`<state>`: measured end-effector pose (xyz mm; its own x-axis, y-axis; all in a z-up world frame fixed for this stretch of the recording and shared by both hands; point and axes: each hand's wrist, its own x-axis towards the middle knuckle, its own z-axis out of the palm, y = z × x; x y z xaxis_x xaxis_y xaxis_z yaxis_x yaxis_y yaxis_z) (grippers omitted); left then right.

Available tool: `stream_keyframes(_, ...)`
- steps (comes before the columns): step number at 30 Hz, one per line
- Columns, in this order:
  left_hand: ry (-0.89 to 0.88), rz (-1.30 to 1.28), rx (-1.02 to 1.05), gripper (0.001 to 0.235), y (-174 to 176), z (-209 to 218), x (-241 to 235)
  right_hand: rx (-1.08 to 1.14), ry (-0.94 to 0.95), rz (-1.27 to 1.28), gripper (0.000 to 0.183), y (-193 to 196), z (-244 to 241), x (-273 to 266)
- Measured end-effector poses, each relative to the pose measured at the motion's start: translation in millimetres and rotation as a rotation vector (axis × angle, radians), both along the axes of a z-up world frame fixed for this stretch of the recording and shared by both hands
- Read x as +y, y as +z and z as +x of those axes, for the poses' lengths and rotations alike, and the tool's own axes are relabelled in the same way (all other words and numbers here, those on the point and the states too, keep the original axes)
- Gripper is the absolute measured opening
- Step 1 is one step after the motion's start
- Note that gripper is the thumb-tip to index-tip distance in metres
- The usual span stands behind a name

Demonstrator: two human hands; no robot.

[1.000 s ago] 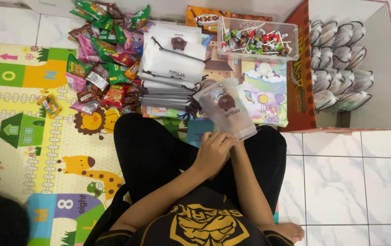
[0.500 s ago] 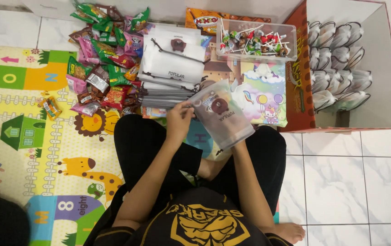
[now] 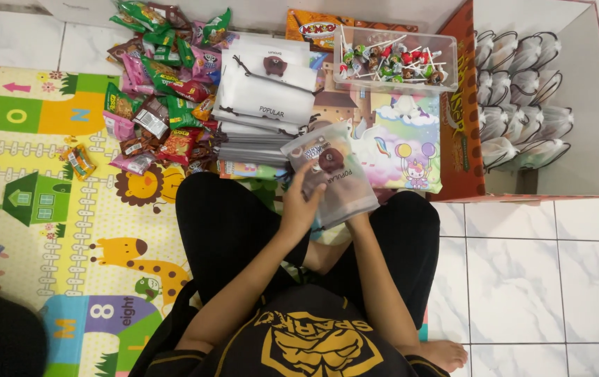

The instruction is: Packing snacks and lollipops into small gift bags and placing them into a cardboard box

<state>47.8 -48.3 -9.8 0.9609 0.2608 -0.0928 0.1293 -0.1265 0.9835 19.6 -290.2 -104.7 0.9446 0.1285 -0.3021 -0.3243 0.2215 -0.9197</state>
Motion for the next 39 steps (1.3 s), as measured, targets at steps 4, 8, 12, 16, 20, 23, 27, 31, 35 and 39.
stream_keyframes(4,-0.102,0.077,0.074,0.054,10.9,-11.8,-2.2,0.026,0.011,0.066,0.021,-4.1,-1.8,1.7)
stream_keyframes(8,-0.258,0.201,0.143,0.06,17.4,-18.8,-2.1,0.046,0.023,0.137,0.019,-9.5,0.0,5.1)
stream_keyframes(12,-0.363,0.23,0.08,0.06,-30.1,-16.6,-5.8,0.069,0.034,0.21,0.018,-10.1,-2.4,2.0)
stream_keyframes(16,-0.416,0.235,0.07,0.057,-22.5,-20.6,-4.5,0.09,0.047,0.276,0.017,-7.6,-2.8,2.0)
stream_keyframes(20,-0.479,0.419,0.13,0.059,10.6,-26.8,5.3,0.116,0.058,0.342,0.016,-13.4,-5.5,7.3)
stream_keyframes(23,-0.318,0.673,0.04,0.053,3.4,-38.6,-0.9,0.135,0.071,0.392,0.015,-14.9,-3.5,8.6)
stream_keyframes(27,-0.14,0.916,-0.251,0.055,33.2,-51.2,-2.8,0.163,0.093,0.46,0.014,-18.2,-0.4,15.7)
stream_keyframes(31,-0.242,0.914,-0.364,0.054,4.3,-49.7,-18.5,0.198,0.113,0.528,0.013,-15.5,-2.4,13.0)
stream_keyframes(35,-0.217,0.943,-0.401,0.031,-20.9,-48.7,-25.3,0.216,0.124,0.592,0.012,-11.5,-3.8,8.6)
stream_keyframes(39,-0.142,0.938,-0.531,0.008,-22.9,-53.8,-28.5,0.238,0.138,0.659,0.011,-12.7,-3.9,8.0)
